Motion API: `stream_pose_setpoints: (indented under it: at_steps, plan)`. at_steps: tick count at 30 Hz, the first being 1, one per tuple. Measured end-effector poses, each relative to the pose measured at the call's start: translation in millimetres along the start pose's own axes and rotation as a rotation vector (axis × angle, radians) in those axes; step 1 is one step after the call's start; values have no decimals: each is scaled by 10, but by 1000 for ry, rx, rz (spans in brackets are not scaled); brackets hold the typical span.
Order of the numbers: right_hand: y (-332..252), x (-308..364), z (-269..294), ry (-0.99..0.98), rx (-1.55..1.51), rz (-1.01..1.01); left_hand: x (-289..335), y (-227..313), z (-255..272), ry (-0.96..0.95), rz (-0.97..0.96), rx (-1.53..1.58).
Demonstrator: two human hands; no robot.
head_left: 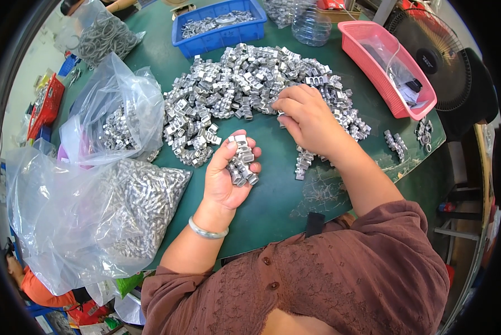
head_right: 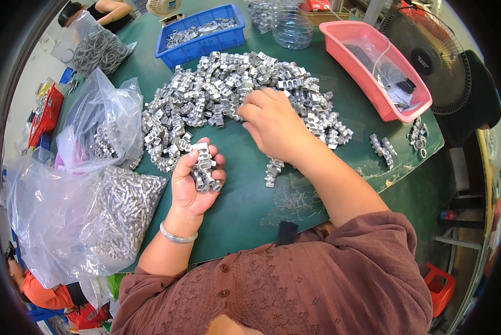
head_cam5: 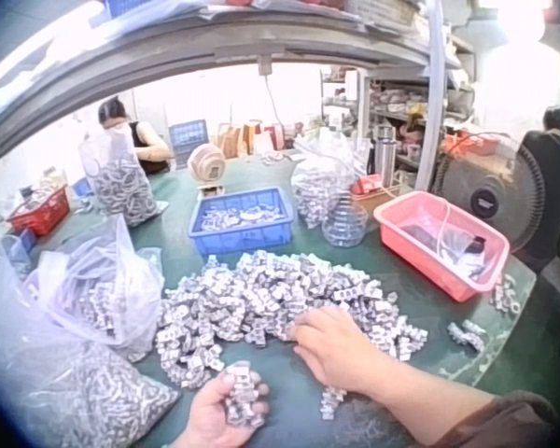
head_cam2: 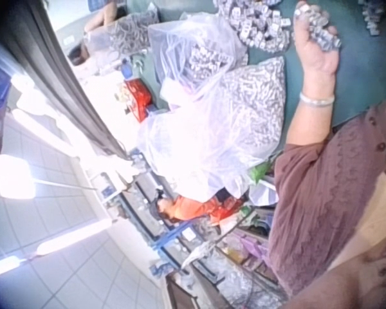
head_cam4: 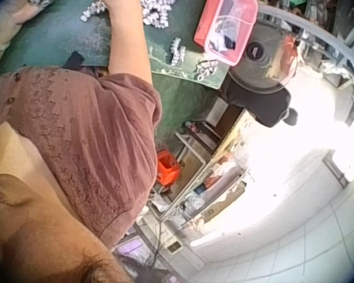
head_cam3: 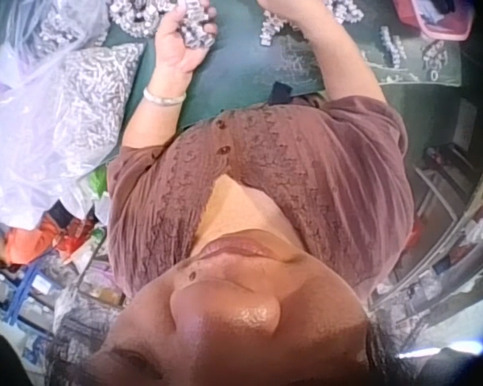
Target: The person connects small metal pieces together into strips by hand, picking pieces from a pile on the table.
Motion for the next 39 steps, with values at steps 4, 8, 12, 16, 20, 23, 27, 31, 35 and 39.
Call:
stream_pose_setpoints:
  at_steps: [4, 8, 12, 16, 20, 23, 27, 31, 35, 39]
  plan:
    - [8, 3, -93, -146, 260, -92, 1, 12, 1, -16, 21, 37]
    - [-20, 50, -175, -197, 468, -122, 30, -25, -10, -34, 47, 69]
    - [-14, 18, -216, -182, 499, -108, 9, 6, -20, -54, 79, 96]
    - [-18, 7, -194, -167, 445, -84, 9, 14, -46, -98, 86, 107]
    - [57, 71, -63, 22, -62, -216, 48, -17, -69, -116, 18, 55]
    - [99, 58, -111, -29, -681, -593, 30, 22, -53, -109, -11, -10]
    - [96, 86, -168, -19, -1161, -693, 40, 22, -80, -69, -29, -50]
    - [60, 89, -185, -41, -1323, -657, 76, 17, -97, -16, -14, -102]
    - [42, 96, -209, -62, -1332, -649, 72, -3, -75, -6, 2, -143]
    - [22, 95, -223, -101, -1344, -643, 70, -22, -99, -16, 34, -110]
Point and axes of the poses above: each hand's wrist, its own x-axis away from the middle knuckle, its own z-axis out of the back of the hand, y = z × x, the point moved 5 cm from there along -x, towards the middle knuckle, and after that the axes turned 5 degrees about -x, right-handed, at the moved point
